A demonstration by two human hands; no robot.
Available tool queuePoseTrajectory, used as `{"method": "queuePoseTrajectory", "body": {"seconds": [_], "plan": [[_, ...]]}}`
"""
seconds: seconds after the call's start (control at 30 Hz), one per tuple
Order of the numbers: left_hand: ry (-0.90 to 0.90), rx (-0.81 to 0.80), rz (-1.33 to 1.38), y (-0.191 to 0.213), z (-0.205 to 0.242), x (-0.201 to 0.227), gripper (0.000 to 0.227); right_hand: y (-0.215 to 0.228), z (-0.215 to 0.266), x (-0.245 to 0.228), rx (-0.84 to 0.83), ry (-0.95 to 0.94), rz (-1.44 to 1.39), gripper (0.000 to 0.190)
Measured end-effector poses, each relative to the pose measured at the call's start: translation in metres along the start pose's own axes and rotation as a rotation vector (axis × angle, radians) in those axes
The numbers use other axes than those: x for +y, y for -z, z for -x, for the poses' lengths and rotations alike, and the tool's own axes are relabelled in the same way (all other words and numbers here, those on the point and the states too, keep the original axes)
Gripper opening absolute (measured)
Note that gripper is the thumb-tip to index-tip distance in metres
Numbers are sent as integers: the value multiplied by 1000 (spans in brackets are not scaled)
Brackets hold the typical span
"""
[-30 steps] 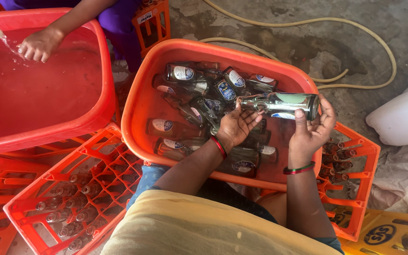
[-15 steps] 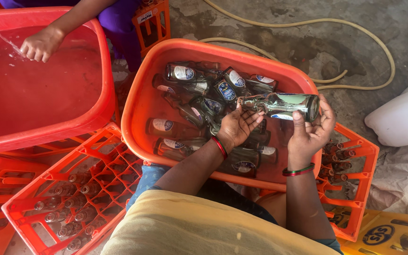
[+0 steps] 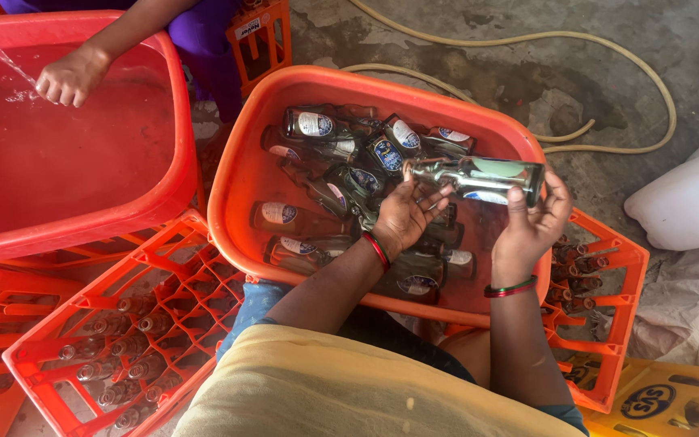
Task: The person washes glass bottles by hand. They repeatedly pick up bottles from a red tub filled with water, rinse them, and place them into an orange crate. Another person is visible in the background performing a similar task.
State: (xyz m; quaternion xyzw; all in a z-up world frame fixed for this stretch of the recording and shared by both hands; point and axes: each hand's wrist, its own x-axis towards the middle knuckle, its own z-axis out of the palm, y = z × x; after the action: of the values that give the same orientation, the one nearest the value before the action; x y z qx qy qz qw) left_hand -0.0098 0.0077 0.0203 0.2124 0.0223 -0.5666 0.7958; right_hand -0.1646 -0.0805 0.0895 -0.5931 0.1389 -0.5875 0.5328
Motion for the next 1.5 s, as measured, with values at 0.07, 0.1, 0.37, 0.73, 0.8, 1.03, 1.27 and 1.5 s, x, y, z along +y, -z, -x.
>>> {"method": "queuePoseTrajectory", "body": {"seconds": [0.07, 0.1, 0.37, 0.73, 0.8, 1.03, 1.27, 1.5], "plan": [[-98, -58, -144, -8, 4, 0, 33, 7, 0, 16, 147, -200, -149, 42], [-147, -89, -217, -12, 5, -2, 37, 9, 1, 24, 242, -348, -238, 39], [-406, -246, -611, -19, 14, -12, 65, -5, 0, 31, -133, -565, 282, 36], [-814, -404, -1324, -61, 61, -34, 52, -44, 0, -158, -605, 272, 1033, 47], [-892, -455, -1336, -75, 63, -51, 50, -22, 0, -188, -633, 309, 1132, 48], [-784, -723, -1318, -167, 29, -162, 62, 88, -11, -241, -436, 312, 1461, 30], [-589, -744, -1615, -153, 20, -143, 56, 262, -3, -106, -151, -198, 1337, 22], [-394, -116, -1559, -67, 46, 17, 42, 365, 81, 101, -319, -559, 1444, 24]]}}
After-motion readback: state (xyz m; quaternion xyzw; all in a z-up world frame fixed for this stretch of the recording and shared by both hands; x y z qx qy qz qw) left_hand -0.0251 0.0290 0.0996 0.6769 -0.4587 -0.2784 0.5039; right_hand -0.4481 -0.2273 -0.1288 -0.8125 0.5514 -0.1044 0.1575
